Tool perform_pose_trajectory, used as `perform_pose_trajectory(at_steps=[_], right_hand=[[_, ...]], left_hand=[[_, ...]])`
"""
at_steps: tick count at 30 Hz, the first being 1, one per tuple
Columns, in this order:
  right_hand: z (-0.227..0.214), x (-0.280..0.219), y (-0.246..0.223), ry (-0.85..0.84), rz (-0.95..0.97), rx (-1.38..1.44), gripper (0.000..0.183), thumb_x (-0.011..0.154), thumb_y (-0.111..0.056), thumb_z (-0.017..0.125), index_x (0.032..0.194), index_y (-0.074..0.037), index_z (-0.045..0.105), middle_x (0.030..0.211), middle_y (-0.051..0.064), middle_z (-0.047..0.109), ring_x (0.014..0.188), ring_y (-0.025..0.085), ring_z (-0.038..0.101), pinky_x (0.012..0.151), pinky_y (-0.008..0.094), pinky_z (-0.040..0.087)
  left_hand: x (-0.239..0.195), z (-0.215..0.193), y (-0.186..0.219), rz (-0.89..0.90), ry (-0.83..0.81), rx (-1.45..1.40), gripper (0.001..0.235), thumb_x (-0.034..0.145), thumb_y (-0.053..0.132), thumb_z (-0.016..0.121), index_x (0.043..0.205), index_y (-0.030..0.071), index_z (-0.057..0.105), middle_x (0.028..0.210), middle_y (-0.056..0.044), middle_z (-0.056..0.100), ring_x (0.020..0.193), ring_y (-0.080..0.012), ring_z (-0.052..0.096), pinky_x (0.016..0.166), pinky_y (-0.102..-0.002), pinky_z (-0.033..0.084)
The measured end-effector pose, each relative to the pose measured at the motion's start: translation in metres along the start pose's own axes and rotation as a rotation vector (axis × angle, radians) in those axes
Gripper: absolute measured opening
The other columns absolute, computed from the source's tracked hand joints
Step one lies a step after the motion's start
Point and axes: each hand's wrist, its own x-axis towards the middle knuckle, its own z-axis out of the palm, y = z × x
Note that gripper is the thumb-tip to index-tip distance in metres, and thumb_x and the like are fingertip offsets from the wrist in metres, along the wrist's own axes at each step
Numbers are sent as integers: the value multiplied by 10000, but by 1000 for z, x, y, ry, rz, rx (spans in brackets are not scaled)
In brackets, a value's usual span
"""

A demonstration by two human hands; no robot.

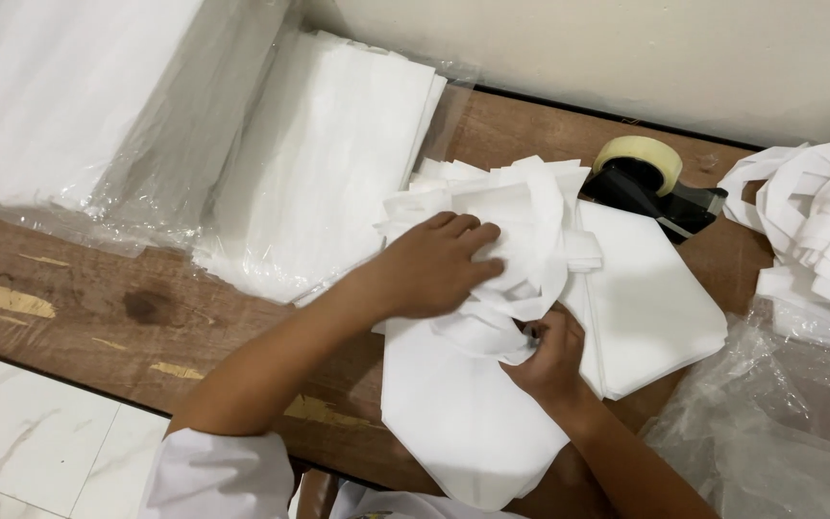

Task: Counting and stacking white fabric bags on a wooden workbench.

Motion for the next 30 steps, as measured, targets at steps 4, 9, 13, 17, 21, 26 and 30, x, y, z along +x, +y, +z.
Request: perform_pose_trajectory(at_steps=[4, 9, 13, 17, 21, 26, 30], right_hand=[[-1, -8, 10, 72, 29, 187, 400, 731, -183, 791, 693, -63, 410, 507, 60, 438, 417, 263, 445, 380, 322, 342], [-9, 18, -10, -87, -35, -88, 250, 734, -126, 763, 932, -33, 640, 547, 75, 523, 523, 247, 581, 482, 320, 480], [-11, 16, -6, -261, 25, -184, 235, 674, -231, 785, 628, -94, 600, 456, 42, 446, 466, 212, 529, 423, 283, 425], [-12, 16, -6, -397, 75, -237, 221, 680, -234, 743, 571, -113, 594, 434, 44, 463, 421, 182, 503, 409, 270, 409], [-14, 22, -8, -508, 84, -223, 263, 672, -238, 722, 508, -118, 556, 379, 57, 425, 374, 216, 505, 390, 286, 398], [-17, 24, -9, -563, 110, -229, 244, 648, -191, 694, 483, -113, 532, 372, 60, 418, 357, 189, 483, 373, 269, 379], [-15, 7, -5, -591, 110, -281, 115, 595, -209, 683, 544, -149, 600, 417, 37, 459, 407, 206, 505, 364, 322, 368]], left_hand=[[-7, 16, 36, -67, 5, 151, 188, 897, 112, 493, 1003, 72, 644, 1314, -228, 430, 1257, -421, 440, 1097, -545, 291], [-15, 6, 51, -51, -25, 135, 200, 888, 107, 507, 989, 75, 676, 1322, -259, 423, 1273, -440, 438, 1099, -524, 300], [-27, -49, 18, 86, -97, -574, 339, 873, 20, 491, 1196, -48, 568, 1219, -330, 529, 1146, -515, 521, 967, -577, 423], [-13, -30, -45, -44, 296, -433, 370, 759, -181, 464, 1080, -44, 588, 1111, -274, 592, 1087, -479, 554, 917, -536, 461], [0, 0, -77, -342, -106, -25, 627, 762, -107, 631, 1264, 264, 578, 1381, -117, 427, 1312, -357, 383, 987, -460, 414], [11, 10, -87, -339, -313, -1, 702, 789, -18, 665, 1321, 411, 508, 1499, -99, 306, 1375, -326, 330, 1051, -459, 345], [11, 8, -89, -277, -422, 21, 667, 833, 83, 606, 1382, 390, 382, 1526, -142, 213, 1370, -331, 279, 1028, -475, 310]])
